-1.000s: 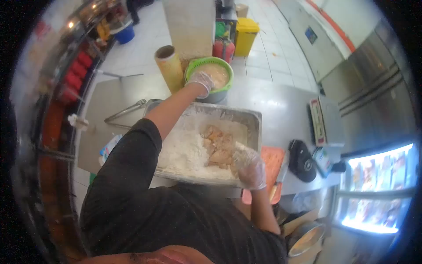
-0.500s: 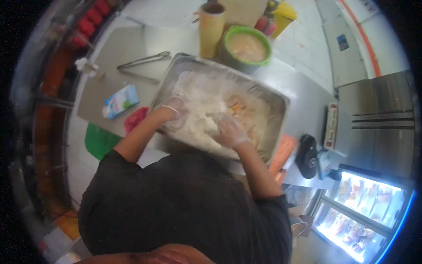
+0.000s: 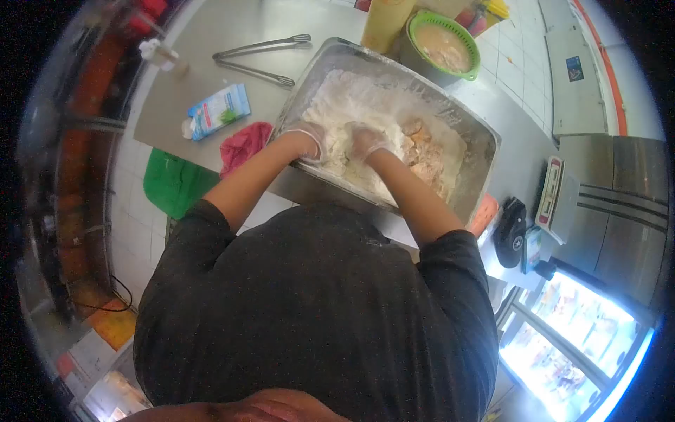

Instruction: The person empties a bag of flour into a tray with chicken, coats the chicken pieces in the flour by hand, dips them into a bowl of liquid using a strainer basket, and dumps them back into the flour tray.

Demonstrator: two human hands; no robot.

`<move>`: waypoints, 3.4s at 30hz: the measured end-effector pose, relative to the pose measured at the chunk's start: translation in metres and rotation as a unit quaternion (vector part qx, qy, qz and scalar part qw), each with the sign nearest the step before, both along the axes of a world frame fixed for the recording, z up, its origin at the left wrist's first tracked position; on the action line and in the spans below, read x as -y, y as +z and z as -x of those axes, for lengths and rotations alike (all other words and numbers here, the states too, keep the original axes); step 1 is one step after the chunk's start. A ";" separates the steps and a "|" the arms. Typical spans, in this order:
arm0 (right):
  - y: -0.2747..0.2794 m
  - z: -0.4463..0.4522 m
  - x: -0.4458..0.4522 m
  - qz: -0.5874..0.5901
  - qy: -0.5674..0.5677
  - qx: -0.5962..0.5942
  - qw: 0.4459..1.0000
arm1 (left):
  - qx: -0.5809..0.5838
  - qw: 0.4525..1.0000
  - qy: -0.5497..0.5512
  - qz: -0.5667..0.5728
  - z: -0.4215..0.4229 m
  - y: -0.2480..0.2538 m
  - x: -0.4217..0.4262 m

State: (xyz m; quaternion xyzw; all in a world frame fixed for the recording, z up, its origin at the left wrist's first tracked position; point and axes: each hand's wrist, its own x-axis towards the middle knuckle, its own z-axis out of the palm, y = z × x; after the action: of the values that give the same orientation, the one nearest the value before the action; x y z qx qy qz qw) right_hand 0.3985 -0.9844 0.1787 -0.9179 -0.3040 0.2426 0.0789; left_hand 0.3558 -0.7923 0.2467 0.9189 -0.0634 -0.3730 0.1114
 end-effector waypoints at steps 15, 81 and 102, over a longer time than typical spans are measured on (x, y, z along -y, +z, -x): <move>0.088 -0.023 0.079 0.017 -0.065 0.023 0.997 | 0.099 0.990 -0.077 0.059 -0.037 -0.018 0.013; 0.168 -0.043 0.084 -0.365 -0.241 0.124 0.891 | 0.324 0.943 0.022 0.071 -0.087 0.005 0.015; 0.100 -0.341 0.132 -0.219 -0.264 0.272 0.899 | 0.487 0.866 -0.065 0.096 -0.025 0.004 -0.019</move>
State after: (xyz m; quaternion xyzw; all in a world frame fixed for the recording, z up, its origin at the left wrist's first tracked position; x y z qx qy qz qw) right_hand 0.7391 -1.1162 0.2782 -0.9541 -0.1060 -0.1192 0.2536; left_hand 0.3809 -0.7735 0.2507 0.9624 -0.2045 0.1230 0.1297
